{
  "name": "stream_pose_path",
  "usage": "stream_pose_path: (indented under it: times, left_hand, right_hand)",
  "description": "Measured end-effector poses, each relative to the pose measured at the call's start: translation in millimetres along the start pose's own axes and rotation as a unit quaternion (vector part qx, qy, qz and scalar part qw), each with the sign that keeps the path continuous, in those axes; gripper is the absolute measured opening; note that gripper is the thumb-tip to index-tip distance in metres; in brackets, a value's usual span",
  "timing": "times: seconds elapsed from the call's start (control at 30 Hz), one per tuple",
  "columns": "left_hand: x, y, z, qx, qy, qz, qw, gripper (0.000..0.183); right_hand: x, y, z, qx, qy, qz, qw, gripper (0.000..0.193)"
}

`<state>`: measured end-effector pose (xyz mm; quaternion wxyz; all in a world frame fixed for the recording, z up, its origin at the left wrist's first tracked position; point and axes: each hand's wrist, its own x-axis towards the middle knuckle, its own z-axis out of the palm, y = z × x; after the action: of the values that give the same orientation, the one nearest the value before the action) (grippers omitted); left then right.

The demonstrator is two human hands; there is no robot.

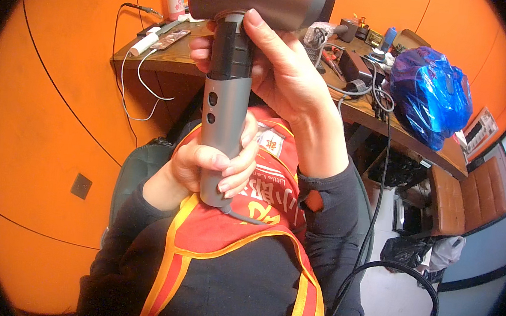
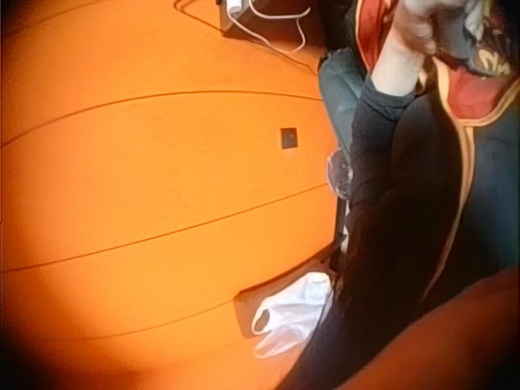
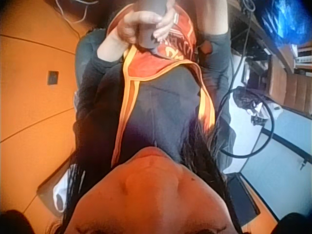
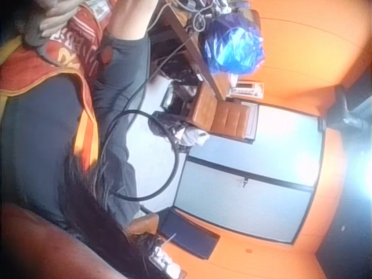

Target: The person assembles a hair dryer by attaching the nozzle, inserting the power cord, and using a screwdriver to tighten a screw on the handle. The person repeatedly checks the assembly and adjusts the cord.

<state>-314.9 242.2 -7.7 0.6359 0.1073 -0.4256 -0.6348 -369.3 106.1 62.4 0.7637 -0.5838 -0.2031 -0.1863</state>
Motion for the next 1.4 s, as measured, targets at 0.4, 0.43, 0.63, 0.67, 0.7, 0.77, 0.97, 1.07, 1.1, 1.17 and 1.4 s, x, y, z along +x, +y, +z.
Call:
stream_pose_path:
  times: [0.4,0.43,0.63,0.67,0.7,0.77,0.97,1.07,1.1,1.17,1.4]
  left_hand:
    - [-0.7,-8.3,4.9,-0.085,-0.089,-0.081,0.989,0.039]
    - [-0.4,-9.5,5.3,-0.079,-0.095,-0.084,0.989,0.039]
    - [2.9,-14.0,8.4,-0.024,-0.057,-0.057,0.996,0.055]
    - [3.7,-14.0,8.8,0.029,-0.04,-0.051,0.997,0.066]
    - [4.5,-14.7,9.4,0.054,-0.052,-0.032,0.997,0.057]
    - [4.7,-16.4,11.7,0.115,-0.05,-0.012,0.992,0.044]
    - [-0.7,-19.2,19.3,0.13,0.064,-0.013,0.989,0.031]
    - [-0.4,-16.8,20.0,0.196,0.127,-0.011,0.972,0.039]
    - [0.6,-16.4,20.1,0.222,0.13,0.013,0.966,0.04]
    - [1.5,-16.5,21.3,0.238,0.142,0.023,0.96,0.04]
    - [-0.3,-18.2,21.5,0.22,0.169,0.023,0.96,0.042]
  right_hand:
    - [2.5,30.1,-6.0,0.24,-0.24,-0.089,0.936,0.076]
    - [3.0,32.6,-4.6,0.259,-0.252,-0.099,0.927,0.077]
    - [1.9,34.5,-2.5,0.356,-0.28,-0.102,0.886,0.074]
    - [1.7,33.3,-3.7,0.386,-0.276,-0.096,0.875,0.073]
    - [1.3,32.8,-4.6,0.415,-0.272,-0.09,0.864,0.071]
    - [-0.5,30.2,-7.2,0.45,-0.242,-0.079,0.856,0.068]
    - [-4.9,25.4,-13.7,0.415,-0.186,-0.055,0.889,0.066]
    - [-5.3,27.6,-15.9,0.359,-0.189,-0.042,0.913,0.074]
    - [-5.2,30.3,-15.7,0.333,-0.188,-0.047,0.923,0.076]
    - [-5.5,33.7,-16.2,0.299,-0.173,-0.043,0.937,0.077]
    - [-8.0,36.2,-21.0,0.247,-0.157,-0.018,0.956,0.066]
